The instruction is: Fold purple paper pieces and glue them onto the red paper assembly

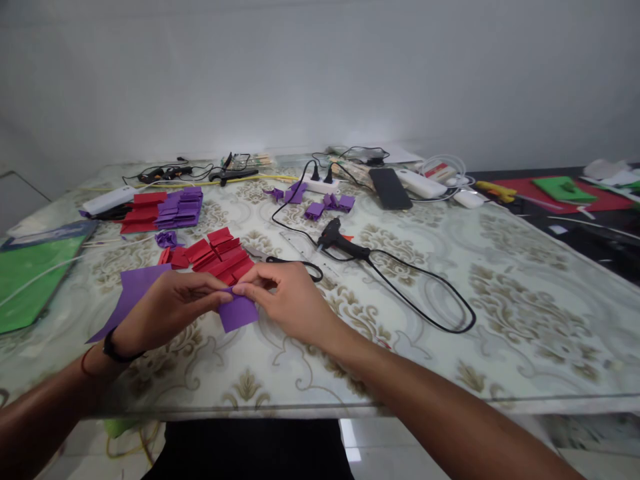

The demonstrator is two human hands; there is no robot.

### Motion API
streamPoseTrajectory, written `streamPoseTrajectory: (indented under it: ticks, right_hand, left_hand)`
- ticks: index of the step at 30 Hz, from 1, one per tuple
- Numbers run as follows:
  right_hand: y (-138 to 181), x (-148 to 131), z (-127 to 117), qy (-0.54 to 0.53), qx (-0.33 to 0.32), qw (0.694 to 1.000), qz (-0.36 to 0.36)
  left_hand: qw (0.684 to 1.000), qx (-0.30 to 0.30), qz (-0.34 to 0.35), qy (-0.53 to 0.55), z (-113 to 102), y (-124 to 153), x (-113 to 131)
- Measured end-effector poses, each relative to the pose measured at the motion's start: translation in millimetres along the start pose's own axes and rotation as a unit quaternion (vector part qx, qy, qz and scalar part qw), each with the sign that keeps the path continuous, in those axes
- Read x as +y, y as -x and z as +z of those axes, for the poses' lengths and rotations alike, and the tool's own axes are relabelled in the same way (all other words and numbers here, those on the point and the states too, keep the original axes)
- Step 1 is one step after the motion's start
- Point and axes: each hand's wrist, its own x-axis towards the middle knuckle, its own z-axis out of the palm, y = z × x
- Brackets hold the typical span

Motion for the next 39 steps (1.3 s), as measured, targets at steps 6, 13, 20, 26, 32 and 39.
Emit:
streamPoseTrajectory:
  ticks: [6, 13, 20, 26, 32, 39]
  right_hand:
    - [-0.3, -2.7, 1.8, -0.030, 0.016, 0.999, 0.005]
    - [1.2, -2.1, -0.9, 0.065, 0.030, 0.993, -0.094]
    - [2.5, -1.8, -0.6, 0.072, 0.065, 0.984, -0.152]
    - [1.4, -0.2, -2.6, 0.012, 0.069, 0.984, -0.163]
    - [1.4, 1.6, -3.5, -0.076, 0.028, 0.988, -0.129]
    - [2.3, 5.0, -5.6, -0.032, 0.092, 0.982, -0.160]
  left_hand:
    - [0.993, 0.109, 0.017, 0.046, 0.7, -4.2, -3.2]
    - [1.000, -0.004, 0.003, 0.031, 7.3, -2.2, -7.0]
    - [0.969, 0.047, -0.008, 0.243, 15.3, -0.8, -7.2]
    - [0.970, 0.080, 0.099, 0.205, 13.7, 6.1, -2.6]
    - [0.966, 0.088, 0.142, 0.199, 10.5, 6.9, -2.1]
    - [0.972, 0.134, 0.181, 0.072, 4.7, 3.6, -3.9]
